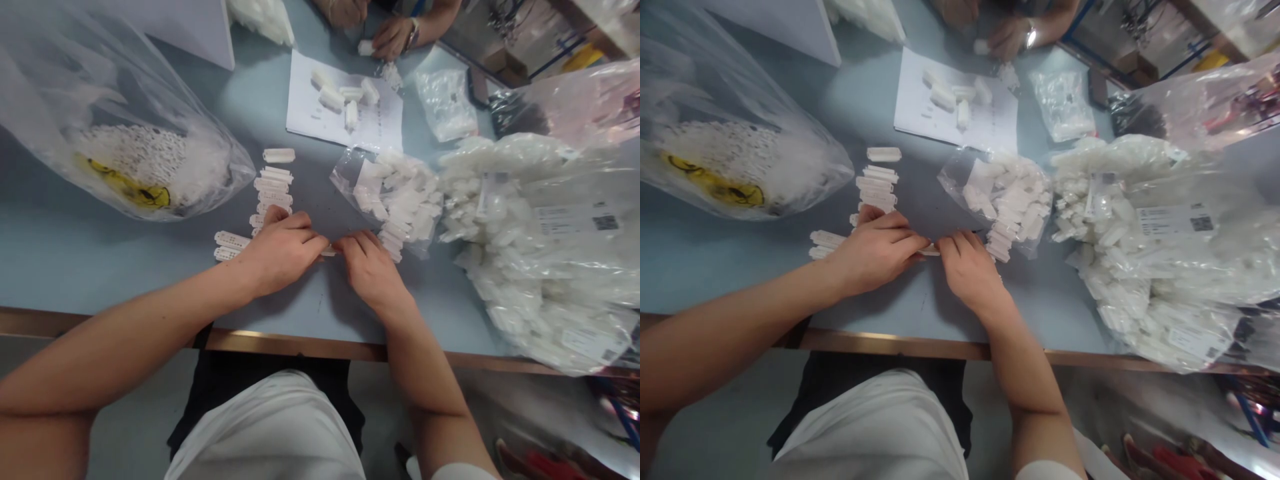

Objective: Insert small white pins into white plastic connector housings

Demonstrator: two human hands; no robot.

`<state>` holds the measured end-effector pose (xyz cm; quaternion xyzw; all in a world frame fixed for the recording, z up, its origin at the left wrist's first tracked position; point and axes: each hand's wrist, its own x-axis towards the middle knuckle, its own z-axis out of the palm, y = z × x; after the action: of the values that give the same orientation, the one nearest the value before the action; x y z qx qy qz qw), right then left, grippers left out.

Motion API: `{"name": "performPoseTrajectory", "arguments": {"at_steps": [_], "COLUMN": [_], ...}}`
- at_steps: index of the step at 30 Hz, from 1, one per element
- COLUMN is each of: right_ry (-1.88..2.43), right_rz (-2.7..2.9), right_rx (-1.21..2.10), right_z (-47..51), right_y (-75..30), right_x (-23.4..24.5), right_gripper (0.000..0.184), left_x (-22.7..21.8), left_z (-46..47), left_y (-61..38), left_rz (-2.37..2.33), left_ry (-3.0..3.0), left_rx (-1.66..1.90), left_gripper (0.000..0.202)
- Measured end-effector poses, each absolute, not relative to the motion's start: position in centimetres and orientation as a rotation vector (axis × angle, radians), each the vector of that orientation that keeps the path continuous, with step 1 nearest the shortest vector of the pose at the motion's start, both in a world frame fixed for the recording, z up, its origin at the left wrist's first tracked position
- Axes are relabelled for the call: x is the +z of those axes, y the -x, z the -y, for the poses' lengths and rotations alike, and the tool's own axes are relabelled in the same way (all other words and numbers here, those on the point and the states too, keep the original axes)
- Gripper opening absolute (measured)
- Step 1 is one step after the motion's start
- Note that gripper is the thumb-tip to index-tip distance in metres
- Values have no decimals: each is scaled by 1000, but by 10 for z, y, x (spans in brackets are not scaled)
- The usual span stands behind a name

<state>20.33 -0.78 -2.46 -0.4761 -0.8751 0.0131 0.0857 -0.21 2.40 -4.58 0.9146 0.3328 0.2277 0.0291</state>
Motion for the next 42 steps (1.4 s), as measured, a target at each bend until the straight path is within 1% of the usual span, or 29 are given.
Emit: {"name": "performPoseTrajectory", "arguments": {"at_steps": [4,10,13,17,19,21,26,30,35,39,42], "right_ry": [1458,1534,1581,1573,1556,1539,1353,1246,1262,1268,1165], "right_rz": [2502,2210,2175,2149,2110,2117,2482,2702,2661,2514,2615], "right_rx": [236,687,765,817,783,660,242,26,-83,-74,-57], "right_z": [3,-9,-12,-14,-13,-11,0,5,4,6,8], "right_y": [-205,-206,-205,-208,-213,-217,-220,-217,-216,-208,-192], "right_x": [-28,-24,-20,-18,-18,-19,-20,-19,-17,-18,-22], "right_gripper": [23,11,10,12,12,14,24,29,29,29,26], "left_x": [-44,-42,-42,-42,-43,-43,-42,-43,-40,-34,-31], "left_z": [-25,-27,-28,-29,-30,-30,-31,-31,-32,-38,-45], "left_y": [3,3,3,5,6,6,6,6,6,11,17], "left_rz": [-1029,-970,-946,-976,-993,-1012,-1042,-1035,-1067,-1289,-1450], "left_ry": [-2846,-2883,-2906,-2901,-2884,-2867,-2881,-2871,-2850,-2813,-2719], "left_rx": [684,714,740,691,666,643,589,569,562,651,688], "left_gripper": [11,15,15,14,16,16,17,16,17,18,20]}}
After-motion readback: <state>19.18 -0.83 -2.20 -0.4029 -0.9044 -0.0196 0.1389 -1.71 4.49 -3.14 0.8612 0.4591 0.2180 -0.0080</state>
